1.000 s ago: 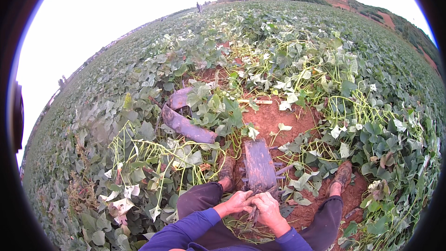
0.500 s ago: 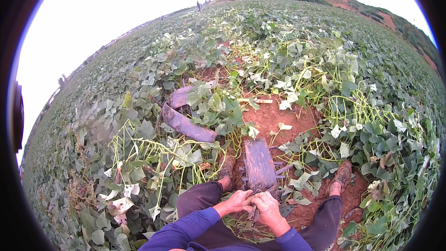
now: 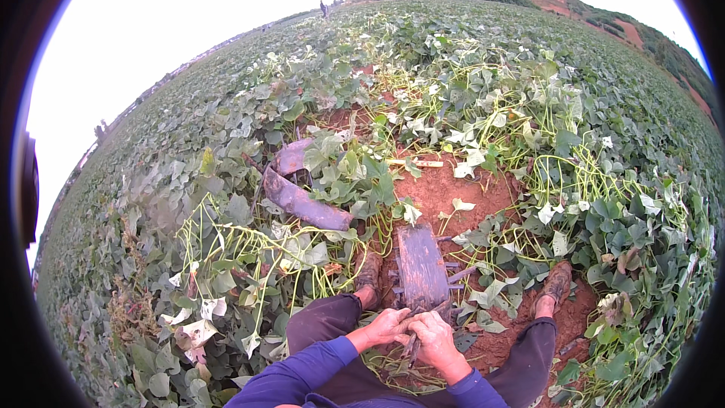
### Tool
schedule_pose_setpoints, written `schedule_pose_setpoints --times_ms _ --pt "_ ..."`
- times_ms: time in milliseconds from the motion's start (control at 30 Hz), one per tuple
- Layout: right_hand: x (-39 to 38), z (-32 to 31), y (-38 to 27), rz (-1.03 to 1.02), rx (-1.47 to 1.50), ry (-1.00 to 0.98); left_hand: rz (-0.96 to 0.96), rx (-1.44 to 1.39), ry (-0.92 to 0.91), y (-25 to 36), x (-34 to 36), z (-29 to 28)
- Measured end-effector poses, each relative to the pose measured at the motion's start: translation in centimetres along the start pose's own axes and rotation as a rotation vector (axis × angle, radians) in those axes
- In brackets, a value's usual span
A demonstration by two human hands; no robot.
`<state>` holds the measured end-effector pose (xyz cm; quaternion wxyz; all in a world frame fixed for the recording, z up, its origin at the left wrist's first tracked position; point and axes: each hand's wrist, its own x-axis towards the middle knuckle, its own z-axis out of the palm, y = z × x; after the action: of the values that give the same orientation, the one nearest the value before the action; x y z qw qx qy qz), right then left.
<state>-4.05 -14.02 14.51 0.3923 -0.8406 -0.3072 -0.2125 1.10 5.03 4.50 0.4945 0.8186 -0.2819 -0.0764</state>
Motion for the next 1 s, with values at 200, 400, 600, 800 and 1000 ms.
schedule_pose_setpoints --times_ms 200,400,600,800,1000 --pt "0.1 0.0 -0.1 -0.004 -0.002 -0.006 0.008 0.021 -0.001 -0.2 0.0 0.0" --pt "-0.3 0.2 0.3 -0.009 -0.013 -0.010 -0.028 0.020 -0.023 0.5 0.0 -0.4" --pt "-0.4 0.4 0.4 -0.004 -0.012 -0.010 -0.030 -0.002 -0.014 0.5 -0.1 -0.4" --pt "-0.5 0.4 0.5 0.005 -0.026 -0.018 -0.032 -0.006 -0.010 1.0 0.0 -0.6" --pt "-0.5 0.5 0.4 0.006 -0.028 -0.021 -0.035 0.003 -0.017 0.7 -0.2 -0.5"
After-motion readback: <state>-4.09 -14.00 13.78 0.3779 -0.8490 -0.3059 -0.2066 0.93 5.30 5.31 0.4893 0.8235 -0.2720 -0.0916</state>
